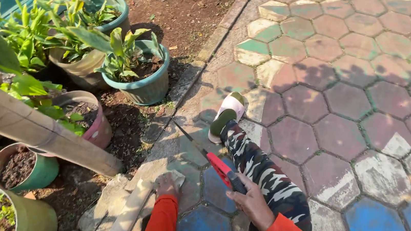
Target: Sawing a bamboo pole into smaller pieces using a hand saw.
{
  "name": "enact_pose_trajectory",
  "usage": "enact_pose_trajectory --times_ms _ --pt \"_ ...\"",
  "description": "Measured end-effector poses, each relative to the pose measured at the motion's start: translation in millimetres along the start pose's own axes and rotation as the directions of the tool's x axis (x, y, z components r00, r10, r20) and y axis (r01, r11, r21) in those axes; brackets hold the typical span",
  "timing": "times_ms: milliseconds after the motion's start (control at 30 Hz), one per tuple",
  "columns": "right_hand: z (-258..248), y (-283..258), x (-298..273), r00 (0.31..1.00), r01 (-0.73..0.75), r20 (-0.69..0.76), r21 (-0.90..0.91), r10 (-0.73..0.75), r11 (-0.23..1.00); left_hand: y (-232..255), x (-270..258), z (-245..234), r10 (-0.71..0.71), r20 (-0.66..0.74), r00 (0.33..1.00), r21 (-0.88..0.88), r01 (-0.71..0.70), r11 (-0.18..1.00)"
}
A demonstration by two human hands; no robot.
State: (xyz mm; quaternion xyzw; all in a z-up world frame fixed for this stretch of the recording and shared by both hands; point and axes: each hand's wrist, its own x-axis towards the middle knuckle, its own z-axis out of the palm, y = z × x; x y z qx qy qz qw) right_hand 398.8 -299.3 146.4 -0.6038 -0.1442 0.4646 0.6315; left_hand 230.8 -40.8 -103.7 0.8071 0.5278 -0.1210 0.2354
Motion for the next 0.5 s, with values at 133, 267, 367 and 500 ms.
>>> enact_pose_trajectory --times_ms 133,267,367,500 --pt "-0.9 -1.9 -0.5 1.0 0.015 0.0 -0.111 -0.015 0.994 -11.2 23.6 31.9 -0.03 -0.067 0.997 -0.131 0.021 0.991" --pt "-4.4 -1.9 -1.6 0.998 0.063 0.024 -0.083 -0.061 0.995 10.3 -12.3 2.1 0.046 -0.077 0.996 -0.193 -0.06 0.979" --pt "-7.9 2.3 1.9 0.998 0.062 -0.018 -0.007 -0.062 0.998 24.7 10.7 -7.5 0.125 0.106 0.986 -0.098 -0.115 0.988" --pt "-10.8 -13.8 -5.4 1.0 0.016 -0.017 0.022 -0.015 1.0 61.6 20.7 -79.1 0.02 0.241 0.97 0.068 -0.038 0.997"
